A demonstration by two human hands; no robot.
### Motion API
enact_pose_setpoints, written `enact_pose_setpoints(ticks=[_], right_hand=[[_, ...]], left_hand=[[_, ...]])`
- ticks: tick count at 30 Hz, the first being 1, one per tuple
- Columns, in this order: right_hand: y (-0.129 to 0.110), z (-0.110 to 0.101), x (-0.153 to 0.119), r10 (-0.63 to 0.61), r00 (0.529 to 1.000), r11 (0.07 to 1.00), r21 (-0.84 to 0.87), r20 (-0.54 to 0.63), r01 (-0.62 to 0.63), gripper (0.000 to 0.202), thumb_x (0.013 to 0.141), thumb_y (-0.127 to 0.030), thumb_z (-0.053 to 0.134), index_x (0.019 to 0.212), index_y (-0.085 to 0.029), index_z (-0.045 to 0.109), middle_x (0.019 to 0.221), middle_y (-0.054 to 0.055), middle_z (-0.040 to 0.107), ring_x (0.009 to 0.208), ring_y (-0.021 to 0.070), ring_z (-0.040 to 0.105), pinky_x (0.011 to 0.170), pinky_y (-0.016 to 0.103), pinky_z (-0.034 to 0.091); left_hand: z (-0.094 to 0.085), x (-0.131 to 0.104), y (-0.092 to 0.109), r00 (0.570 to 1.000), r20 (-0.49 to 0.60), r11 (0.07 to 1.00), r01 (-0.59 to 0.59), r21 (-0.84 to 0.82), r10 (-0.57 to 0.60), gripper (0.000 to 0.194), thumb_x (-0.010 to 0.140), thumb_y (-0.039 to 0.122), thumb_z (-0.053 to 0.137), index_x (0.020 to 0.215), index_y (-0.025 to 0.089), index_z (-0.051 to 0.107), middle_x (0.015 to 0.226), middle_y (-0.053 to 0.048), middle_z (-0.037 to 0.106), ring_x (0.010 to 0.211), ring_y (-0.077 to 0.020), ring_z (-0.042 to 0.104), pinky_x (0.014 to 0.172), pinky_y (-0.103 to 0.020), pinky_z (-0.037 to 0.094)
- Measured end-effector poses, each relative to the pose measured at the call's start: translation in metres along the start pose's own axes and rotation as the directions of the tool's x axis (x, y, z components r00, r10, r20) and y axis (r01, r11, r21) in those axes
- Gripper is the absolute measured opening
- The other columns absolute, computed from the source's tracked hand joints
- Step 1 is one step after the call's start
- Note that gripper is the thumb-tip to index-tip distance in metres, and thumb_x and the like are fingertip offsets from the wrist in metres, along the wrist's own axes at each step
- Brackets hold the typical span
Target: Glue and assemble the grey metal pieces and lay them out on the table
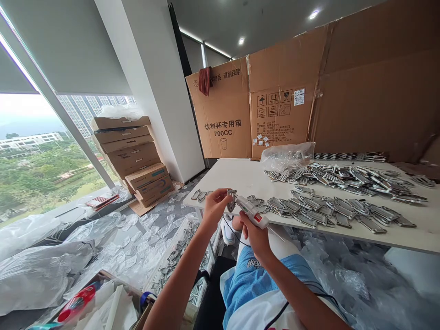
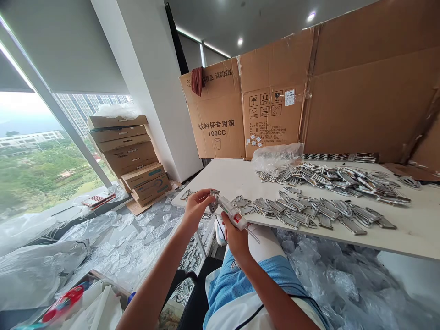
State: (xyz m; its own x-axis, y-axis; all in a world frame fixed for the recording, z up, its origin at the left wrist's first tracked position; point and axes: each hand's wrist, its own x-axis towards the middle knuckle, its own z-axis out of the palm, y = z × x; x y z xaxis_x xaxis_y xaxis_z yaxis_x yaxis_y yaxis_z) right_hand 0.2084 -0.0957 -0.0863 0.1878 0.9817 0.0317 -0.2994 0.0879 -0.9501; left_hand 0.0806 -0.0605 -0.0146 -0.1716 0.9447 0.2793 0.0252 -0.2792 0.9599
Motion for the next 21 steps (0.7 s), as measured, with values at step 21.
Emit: enact_pose_setpoints(ticks=[21], right_hand=[[0.0015, -0.0015, 0.0008, 0.054, 0.998, 0.998, -0.014, 0.023, -0.053, 0.055, 0.076, -0.068, 0.079, 0.056, -0.022, 0.057, 0.041, -0.004, 0.043, 0.041, 0.0115, 0.040, 0.045, 0.029, 0.033]], left_hand=[[0.0008, -0.0001, 0.0007, 1.000, 0.016, 0.999, -0.005, -0.042, 0.006, 0.021, 0.071, 0.019, 0.081, 0.092, 0.017, 0.083, 0.089, -0.008, 0.080, 0.083, -0.0194, 0.069, 0.077, -0.031, 0.052]])
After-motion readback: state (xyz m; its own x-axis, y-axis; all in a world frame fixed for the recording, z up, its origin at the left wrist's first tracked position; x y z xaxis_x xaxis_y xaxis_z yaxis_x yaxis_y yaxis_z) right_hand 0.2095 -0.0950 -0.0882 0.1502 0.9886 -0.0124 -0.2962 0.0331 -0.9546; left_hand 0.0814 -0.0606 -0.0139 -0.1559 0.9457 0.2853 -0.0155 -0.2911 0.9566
